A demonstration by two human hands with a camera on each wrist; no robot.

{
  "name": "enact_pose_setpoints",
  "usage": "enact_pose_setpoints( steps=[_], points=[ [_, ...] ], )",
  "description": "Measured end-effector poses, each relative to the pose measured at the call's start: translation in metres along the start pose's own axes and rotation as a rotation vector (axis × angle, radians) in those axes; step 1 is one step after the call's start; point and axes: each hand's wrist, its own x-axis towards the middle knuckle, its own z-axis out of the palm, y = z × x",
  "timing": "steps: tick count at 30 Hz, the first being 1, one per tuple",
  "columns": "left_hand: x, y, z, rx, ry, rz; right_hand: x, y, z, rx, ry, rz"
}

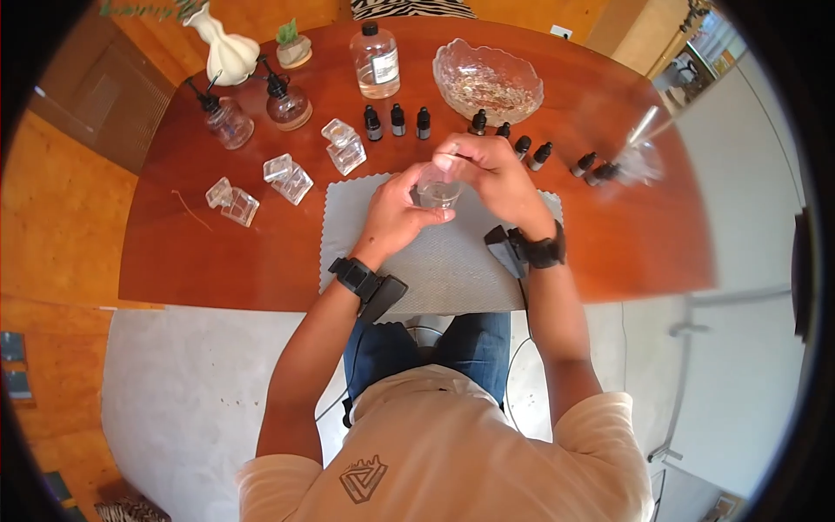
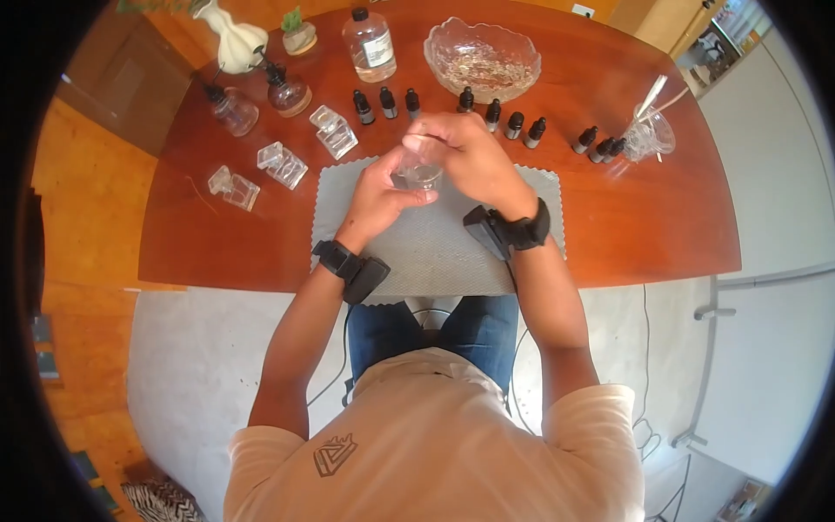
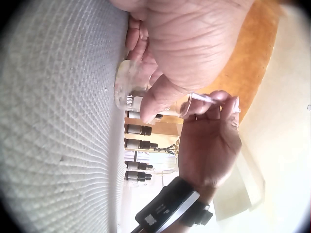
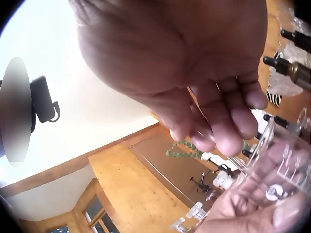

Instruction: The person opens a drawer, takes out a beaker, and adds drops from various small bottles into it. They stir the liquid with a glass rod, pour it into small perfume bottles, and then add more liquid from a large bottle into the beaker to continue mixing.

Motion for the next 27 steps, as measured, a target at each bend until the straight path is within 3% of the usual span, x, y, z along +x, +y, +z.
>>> enact_pose_setpoints(
  steps=[3, 8, 12, 15, 16, 19, 21, 27],
  points=[
    [-0.001, 0.007, 0.003, -0.013, 0.028, 0.077, 0.001, 0.001, -0.010, -0.139, 0.120, 0.005],
    [0.001, 0.007, 0.005, 0.014, 0.021, 0.091, -0.001, 0.002, -0.020, -0.337, 0.071, -0.091],
    [0.001, 0.004, 0.004, 0.085, 0.033, 0.095, -0.004, -0.006, -0.014, -0.138, 0.001, -0.016],
    [-0.002, 0.010, 0.004, -0.075, -0.009, -0.100, -0.003, 0.005, -0.007, -0.102, -0.060, -0.087],
    [-0.002, 0.011, 0.004, -0.049, -0.005, -0.062, -0.002, 0.011, -0.006, -0.175, -0.007, -0.149],
    [0.000, 0.013, 0.008, 0.002, 0.018, 0.043, -0.003, 0.007, -0.016, -0.229, 0.093, -0.027],
    [0.001, 0.008, 0.010, 0.000, 0.044, 0.097, -0.005, 0.009, -0.017, -0.279, 0.061, -0.043],
    [-0.002, 0.016, 0.011, -0.048, 0.025, 0.041, -0.006, 0.009, -0.013, -0.364, 0.117, -0.073]
  ],
)
